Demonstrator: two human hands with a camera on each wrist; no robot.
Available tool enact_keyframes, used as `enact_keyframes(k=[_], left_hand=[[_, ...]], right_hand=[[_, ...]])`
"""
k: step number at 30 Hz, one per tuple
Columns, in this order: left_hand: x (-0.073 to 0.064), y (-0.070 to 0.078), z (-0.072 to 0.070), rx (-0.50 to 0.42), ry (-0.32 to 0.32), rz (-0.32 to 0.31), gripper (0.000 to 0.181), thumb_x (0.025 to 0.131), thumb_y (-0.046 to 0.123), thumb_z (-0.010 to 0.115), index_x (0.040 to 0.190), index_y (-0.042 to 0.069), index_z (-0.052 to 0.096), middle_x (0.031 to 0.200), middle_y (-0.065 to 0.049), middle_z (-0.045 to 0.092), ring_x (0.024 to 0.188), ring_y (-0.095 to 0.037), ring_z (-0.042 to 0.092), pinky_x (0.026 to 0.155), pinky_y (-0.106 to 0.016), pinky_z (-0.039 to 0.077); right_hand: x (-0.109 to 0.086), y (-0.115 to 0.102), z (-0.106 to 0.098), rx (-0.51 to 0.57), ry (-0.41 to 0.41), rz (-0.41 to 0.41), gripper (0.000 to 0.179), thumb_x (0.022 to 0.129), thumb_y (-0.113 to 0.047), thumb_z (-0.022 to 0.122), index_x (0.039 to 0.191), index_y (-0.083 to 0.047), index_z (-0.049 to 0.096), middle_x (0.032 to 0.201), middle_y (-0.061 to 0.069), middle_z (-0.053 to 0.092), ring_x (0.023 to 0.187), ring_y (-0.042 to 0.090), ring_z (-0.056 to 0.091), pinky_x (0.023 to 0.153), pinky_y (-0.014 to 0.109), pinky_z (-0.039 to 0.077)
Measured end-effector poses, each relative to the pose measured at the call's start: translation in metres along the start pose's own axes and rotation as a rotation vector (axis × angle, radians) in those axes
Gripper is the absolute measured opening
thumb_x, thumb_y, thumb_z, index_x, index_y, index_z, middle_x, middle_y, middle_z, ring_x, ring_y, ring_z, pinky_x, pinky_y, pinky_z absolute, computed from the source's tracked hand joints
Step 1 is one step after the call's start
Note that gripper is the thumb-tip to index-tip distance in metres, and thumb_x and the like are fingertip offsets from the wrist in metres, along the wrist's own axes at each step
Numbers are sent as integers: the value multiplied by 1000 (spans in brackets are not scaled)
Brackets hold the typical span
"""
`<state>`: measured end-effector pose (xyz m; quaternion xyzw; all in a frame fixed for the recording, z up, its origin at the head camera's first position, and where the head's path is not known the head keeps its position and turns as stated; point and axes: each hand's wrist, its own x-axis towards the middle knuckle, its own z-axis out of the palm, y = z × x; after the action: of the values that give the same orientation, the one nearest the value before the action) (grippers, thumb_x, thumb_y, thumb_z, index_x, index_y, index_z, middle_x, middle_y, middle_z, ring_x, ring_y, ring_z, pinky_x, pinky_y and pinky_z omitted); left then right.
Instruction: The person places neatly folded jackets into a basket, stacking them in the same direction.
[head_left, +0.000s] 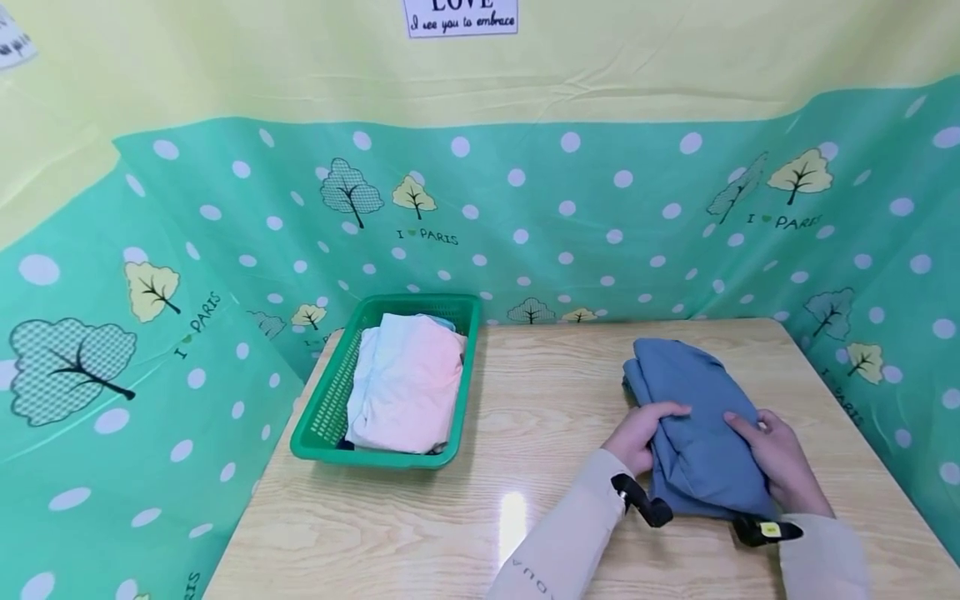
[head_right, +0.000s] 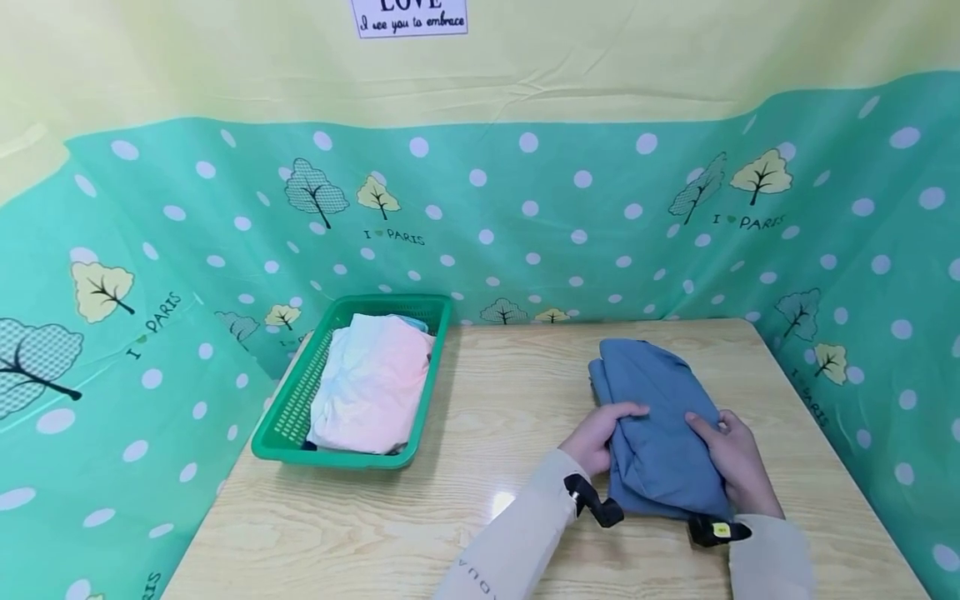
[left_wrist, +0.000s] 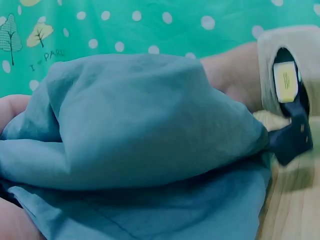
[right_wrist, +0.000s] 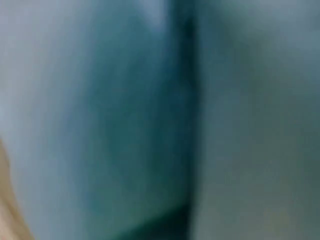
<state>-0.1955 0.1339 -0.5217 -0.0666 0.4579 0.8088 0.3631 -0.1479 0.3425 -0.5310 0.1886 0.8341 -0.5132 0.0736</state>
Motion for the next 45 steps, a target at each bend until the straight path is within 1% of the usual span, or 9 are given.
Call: enact_keyframes(k=[6,9,12,18,22,25,31,38,45], left_hand=[[-8,5,-9,60,-32,72,48,84,17,77,127,22,57,119,-1,70,110,-19,67,102,-42,53],[-12,9,-12,59,-74,89,50,84,17,77,130,24,57,123,-1,69,114,-20,66,104,-43,52],[-14,12,-16,37,-92,97,55,85,17,76,134,24,55,126,-1,68,116,-19,65,106,-41,51],[-14,13,-26,-88,-38,77,52,85,19,76,132,14,57,127,-3,68,113,-16,66,106,-36,50],[-14,13,-32,-165,-4,88,56,83,17,77,135,14,55,130,-4,65,116,-18,64,107,-37,48],[-16,14,-36,-168,31,146,62,82,12,78,138,18,53,132,-5,64,119,-21,62,109,-40,47],[-24,21,-43,-20,119,293,63,82,9,81,136,33,56,135,-1,61,124,-25,60,112,-48,45],[-36,30,-57,296,167,324,65,84,12,81,136,42,55,135,7,61,125,-19,58,115,-47,42],[-52,39,-70,526,111,337,89,79,1,78,148,44,42,147,11,53,136,-14,50,122,-43,35]], right_hand=[[-3,-5,4,150,-30,-8,71,100,-60,52,137,0,42,100,-17,56,85,-6,57,72,22,54],[-4,-8,5,216,-82,-5,78,100,-60,51,150,-3,33,112,-17,52,90,-12,54,75,18,53],[-5,-9,5,284,-129,4,71,101,-59,52,151,-12,33,119,-15,48,93,-14,52,77,15,51],[-9,-13,9,365,-189,-67,65,104,-50,52,153,-16,29,110,-31,50,96,-18,53,78,12,51],[-12,-17,13,400,-195,-137,47,105,-43,53,144,-19,38,105,-31,58,97,-13,59,78,15,54],[-13,-19,17,396,-187,-164,32,106,-41,53,131,-22,44,103,-28,61,96,-10,61,77,18,55],[-15,-25,24,373,-198,-176,33,106,-40,52,127,-17,43,106,-23,58,98,-8,58,79,18,53],[-15,-33,32,272,-193,-164,60,106,-46,50,145,-3,33,119,-17,50,100,-13,54,81,15,52],[-19,-42,41,280,-171,-172,46,106,-40,52,130,-3,40,103,-21,56,95,-8,57,78,19,53]])
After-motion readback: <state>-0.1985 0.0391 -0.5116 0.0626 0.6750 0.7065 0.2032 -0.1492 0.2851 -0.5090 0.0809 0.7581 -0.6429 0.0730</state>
